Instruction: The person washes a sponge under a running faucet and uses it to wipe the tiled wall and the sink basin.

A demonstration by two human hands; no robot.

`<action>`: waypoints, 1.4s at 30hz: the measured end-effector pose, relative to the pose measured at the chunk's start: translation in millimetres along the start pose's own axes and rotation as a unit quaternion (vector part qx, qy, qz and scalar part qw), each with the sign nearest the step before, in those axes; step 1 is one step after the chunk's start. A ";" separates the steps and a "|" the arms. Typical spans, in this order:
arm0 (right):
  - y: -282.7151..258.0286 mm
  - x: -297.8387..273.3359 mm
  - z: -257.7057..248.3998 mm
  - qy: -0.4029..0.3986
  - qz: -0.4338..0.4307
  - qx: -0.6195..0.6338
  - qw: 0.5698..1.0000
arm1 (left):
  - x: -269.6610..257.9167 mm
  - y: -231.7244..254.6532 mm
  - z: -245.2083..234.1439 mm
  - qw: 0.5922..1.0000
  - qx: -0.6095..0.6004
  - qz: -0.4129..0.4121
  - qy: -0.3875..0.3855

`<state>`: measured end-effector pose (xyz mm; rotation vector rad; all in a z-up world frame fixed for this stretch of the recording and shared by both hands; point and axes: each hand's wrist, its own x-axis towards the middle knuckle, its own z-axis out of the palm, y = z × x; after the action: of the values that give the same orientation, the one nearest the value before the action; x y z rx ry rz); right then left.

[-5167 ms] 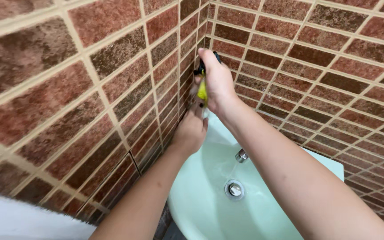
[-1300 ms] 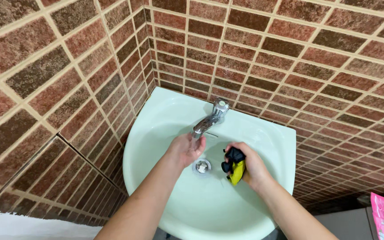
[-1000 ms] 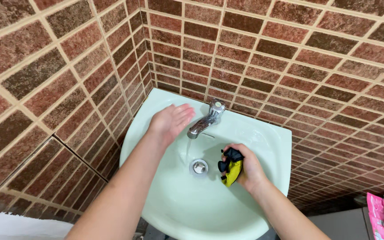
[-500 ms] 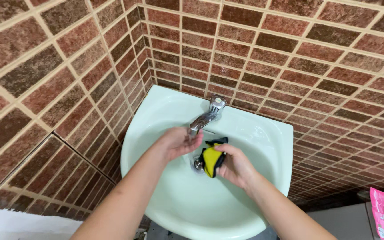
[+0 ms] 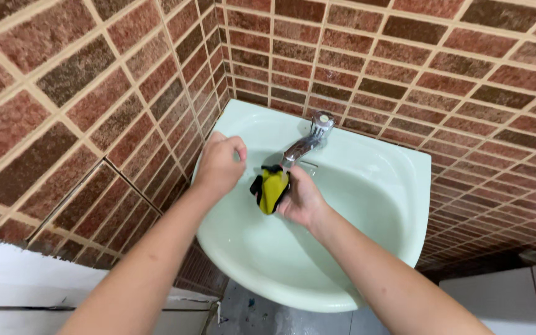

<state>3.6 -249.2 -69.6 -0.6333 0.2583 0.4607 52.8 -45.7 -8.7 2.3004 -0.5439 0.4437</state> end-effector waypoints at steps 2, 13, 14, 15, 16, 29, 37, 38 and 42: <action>1.4 10.5 -11.3 0.015 -0.010 -0.002 1.000 | -1.9 4.2 -21.0 0.997 0.070 -0.010 -0.039; 2.1 -14.8 16.1 0.014 0.008 0.069 0.998 | -16.4 7.5 -35.4 0.981 0.162 0.075 -0.076; 2.3 -15.8 19.2 0.013 0.013 0.076 0.997 | -17.9 7.1 -34.2 0.982 0.159 0.084 -0.064; 3.9 -17.3 20.8 0.012 0.018 0.084 0.996 | -20.0 6.2 -32.7 0.982 0.156 0.092 -0.053; 5.0 -17.6 21.6 0.012 0.023 0.093 0.995 | -21.7 4.9 -31.0 0.981 0.159 0.105 -0.039; 10.9 12.2 23.8 0.142 -0.110 -0.143 0.973 | -42.0 28.3 85.1 0.545 -0.560 -0.609 -0.136; 21.9 42.3 6.9 0.222 -0.297 -0.225 0.901 | -33.6 -40.8 221.3 0.510 -0.725 -0.462 0.006; 22.1 41.2 8.0 0.222 -0.304 -0.261 0.889 | -32.6 -43.3 228.2 0.511 -0.724 -0.462 0.032; 15.8 20.4 15.0 0.242 -0.289 -0.451 0.809 | -27.2 -12.6 188.7 0.475 -0.751 -0.454 -0.059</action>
<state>15.0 -221.9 -73.5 -1.7177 0.3043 -0.2322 65.2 -165.6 -157.0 0.5355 0.3183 -0.6033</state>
